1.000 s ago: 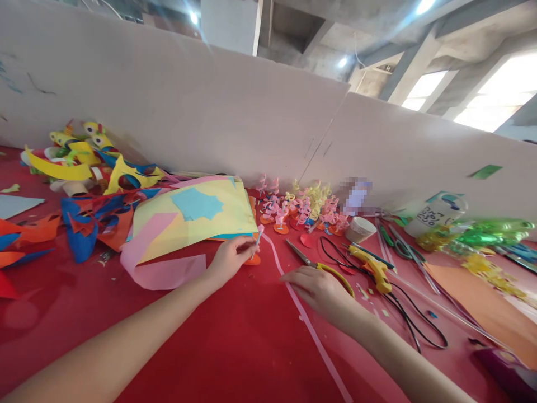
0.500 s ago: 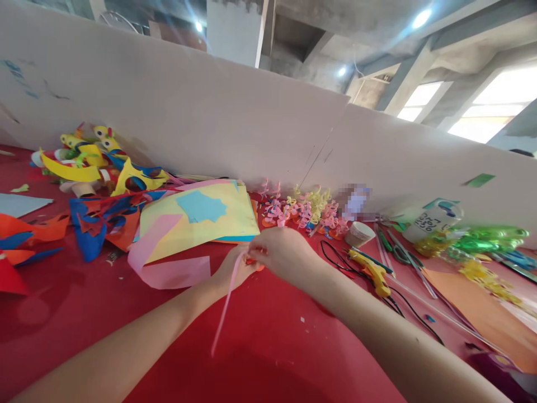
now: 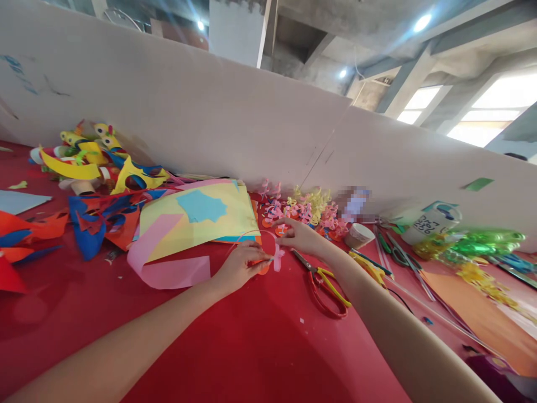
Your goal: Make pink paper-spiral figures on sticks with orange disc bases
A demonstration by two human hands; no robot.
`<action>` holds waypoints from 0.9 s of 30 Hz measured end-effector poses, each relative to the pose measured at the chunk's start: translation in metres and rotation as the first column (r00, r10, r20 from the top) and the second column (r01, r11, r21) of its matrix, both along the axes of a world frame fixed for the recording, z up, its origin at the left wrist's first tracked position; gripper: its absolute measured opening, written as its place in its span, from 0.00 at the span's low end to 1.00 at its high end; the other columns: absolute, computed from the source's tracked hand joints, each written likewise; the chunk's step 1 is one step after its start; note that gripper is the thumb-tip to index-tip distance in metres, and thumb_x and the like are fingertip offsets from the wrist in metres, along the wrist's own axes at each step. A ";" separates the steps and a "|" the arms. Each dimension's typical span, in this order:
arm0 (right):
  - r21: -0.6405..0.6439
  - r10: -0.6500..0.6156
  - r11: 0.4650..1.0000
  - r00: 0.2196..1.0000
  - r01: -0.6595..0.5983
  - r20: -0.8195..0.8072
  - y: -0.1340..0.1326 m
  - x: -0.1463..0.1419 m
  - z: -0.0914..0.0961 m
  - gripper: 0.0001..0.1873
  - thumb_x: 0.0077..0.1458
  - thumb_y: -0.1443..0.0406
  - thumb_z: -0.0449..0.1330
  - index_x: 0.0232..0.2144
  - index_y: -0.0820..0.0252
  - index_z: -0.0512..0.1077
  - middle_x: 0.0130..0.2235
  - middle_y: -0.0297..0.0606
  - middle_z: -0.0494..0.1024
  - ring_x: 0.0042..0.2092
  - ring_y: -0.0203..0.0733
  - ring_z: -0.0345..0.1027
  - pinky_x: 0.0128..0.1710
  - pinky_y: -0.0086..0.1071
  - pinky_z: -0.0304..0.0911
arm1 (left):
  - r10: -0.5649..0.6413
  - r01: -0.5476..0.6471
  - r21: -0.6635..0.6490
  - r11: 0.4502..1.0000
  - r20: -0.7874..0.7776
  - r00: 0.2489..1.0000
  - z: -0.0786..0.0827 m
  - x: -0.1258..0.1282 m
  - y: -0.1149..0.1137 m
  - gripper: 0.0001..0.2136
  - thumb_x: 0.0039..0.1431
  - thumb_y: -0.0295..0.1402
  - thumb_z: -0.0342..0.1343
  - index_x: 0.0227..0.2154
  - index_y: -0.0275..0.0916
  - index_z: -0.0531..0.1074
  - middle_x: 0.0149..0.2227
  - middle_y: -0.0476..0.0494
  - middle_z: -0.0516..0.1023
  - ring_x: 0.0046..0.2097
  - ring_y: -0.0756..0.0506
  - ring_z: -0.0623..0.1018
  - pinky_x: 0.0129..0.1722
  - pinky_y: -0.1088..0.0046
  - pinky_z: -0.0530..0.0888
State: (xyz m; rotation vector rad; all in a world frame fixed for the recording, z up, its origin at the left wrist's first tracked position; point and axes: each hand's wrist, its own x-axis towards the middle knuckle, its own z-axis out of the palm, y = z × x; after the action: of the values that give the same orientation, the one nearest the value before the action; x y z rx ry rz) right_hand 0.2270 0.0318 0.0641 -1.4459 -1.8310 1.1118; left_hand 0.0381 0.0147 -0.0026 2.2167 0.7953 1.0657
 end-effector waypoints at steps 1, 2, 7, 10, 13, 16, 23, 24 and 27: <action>0.006 0.004 1.000 1.000 -0.004 -0.023 -0.001 -0.001 -0.005 0.19 0.42 0.70 0.59 0.41 0.61 0.68 0.15 0.22 0.68 0.18 0.31 0.61 0.20 0.24 0.54 | -0.006 0.006 0.006 1.000 -0.001 1.000 0.000 0.000 0.000 0.08 0.56 0.36 0.54 0.32 0.43 0.78 0.32 0.45 0.80 0.42 0.43 0.73 0.44 0.67 0.68; 0.029 0.010 1.000 0.999 -0.009 -0.034 -0.001 -0.001 -0.009 0.18 0.42 0.70 0.59 0.40 0.60 0.69 0.15 0.22 0.68 0.19 0.31 0.61 0.20 0.24 0.55 | -0.011 0.011 0.011 1.000 -0.005 1.000 0.000 0.000 0.001 0.08 0.56 0.37 0.54 0.32 0.43 0.78 0.33 0.45 0.80 0.41 0.43 0.74 0.44 0.67 0.68; 0.131 0.091 0.986 0.992 -0.102 0.083 -0.001 -0.001 -0.018 0.07 0.43 0.71 0.57 0.26 0.62 0.75 0.24 0.32 0.77 0.27 0.36 0.69 0.30 0.28 0.62 | -0.005 0.005 -0.018 1.000 -0.004 1.000 0.000 -0.002 0.002 0.11 0.58 0.39 0.51 0.31 0.42 0.77 0.34 0.44 0.80 0.41 0.43 0.74 0.43 0.66 0.68; 0.118 0.101 0.984 0.967 -0.131 0.233 -0.008 0.005 -0.014 0.09 0.44 0.71 0.57 0.28 0.60 0.76 0.26 0.33 0.78 0.29 0.38 0.70 0.32 0.30 0.62 | 0.047 -0.046 -0.063 0.997 0.016 0.999 -0.002 -0.002 0.003 0.10 0.57 0.39 0.51 0.30 0.41 0.76 0.33 0.44 0.79 0.41 0.43 0.74 0.42 0.67 0.69; 0.279 -0.025 0.956 0.916 -0.096 0.400 -0.020 0.010 -0.008 0.08 0.44 0.71 0.58 0.28 0.59 0.77 0.29 0.36 0.77 0.32 0.40 0.69 0.34 0.31 0.62 | 0.095 -0.089 -0.112 0.990 0.043 0.995 -0.001 -0.003 0.003 0.08 0.55 0.37 0.53 0.32 0.42 0.76 0.34 0.45 0.79 0.41 0.43 0.75 0.42 0.67 0.70; 0.413 -0.124 0.906 0.877 -0.091 0.465 -0.036 0.011 -0.005 0.06 0.46 0.69 0.59 0.27 0.58 0.77 0.35 0.40 0.76 0.38 0.43 0.68 0.39 0.34 0.60 | 0.112 -0.099 -0.199 0.975 0.053 0.992 0.002 -0.003 0.001 0.08 0.54 0.37 0.54 0.34 0.43 0.76 0.36 0.45 0.79 0.40 0.44 0.76 0.41 0.68 0.70; 0.302 -0.180 0.951 0.918 0.070 0.354 -0.065 0.000 -0.014 0.09 0.52 0.65 0.54 0.32 0.57 0.74 0.28 0.36 0.78 0.30 0.40 0.70 0.30 0.30 0.59 | 0.113 -0.050 -0.421 0.906 0.127 0.985 0.002 -0.001 0.003 0.11 0.48 0.38 0.59 0.32 0.38 0.77 0.38 0.42 0.79 0.42 0.41 0.76 0.44 0.66 0.70; 0.304 -0.182 0.949 0.924 0.076 0.336 -0.066 -0.002 -0.016 0.09 0.52 0.65 0.54 0.31 0.57 0.74 0.28 0.36 0.77 0.29 0.40 0.69 0.29 0.30 0.58 | 0.098 -0.027 -0.436 0.900 0.143 0.985 0.001 -0.001 0.003 0.11 0.48 0.38 0.59 0.32 0.38 0.77 0.37 0.42 0.79 0.42 0.41 0.77 0.43 0.66 0.71; 0.304 -0.188 0.948 0.937 0.095 0.294 -0.067 -0.006 -0.019 0.08 0.51 0.65 0.53 0.29 0.58 0.73 0.26 0.36 0.77 0.28 0.39 0.68 0.28 0.29 0.57 | 0.048 0.037 -0.443 0.896 0.179 0.983 0.001 0.000 0.003 0.09 0.48 0.37 0.59 0.31 0.37 0.76 0.33 0.45 0.79 0.39 0.43 0.77 0.42 0.68 0.71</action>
State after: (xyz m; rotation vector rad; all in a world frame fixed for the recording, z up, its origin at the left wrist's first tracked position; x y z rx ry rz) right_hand 0.2211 -0.0350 0.0455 -1.6222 -1.9675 0.5329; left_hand 0.0380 0.0180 -0.0018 1.7036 0.8630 0.9616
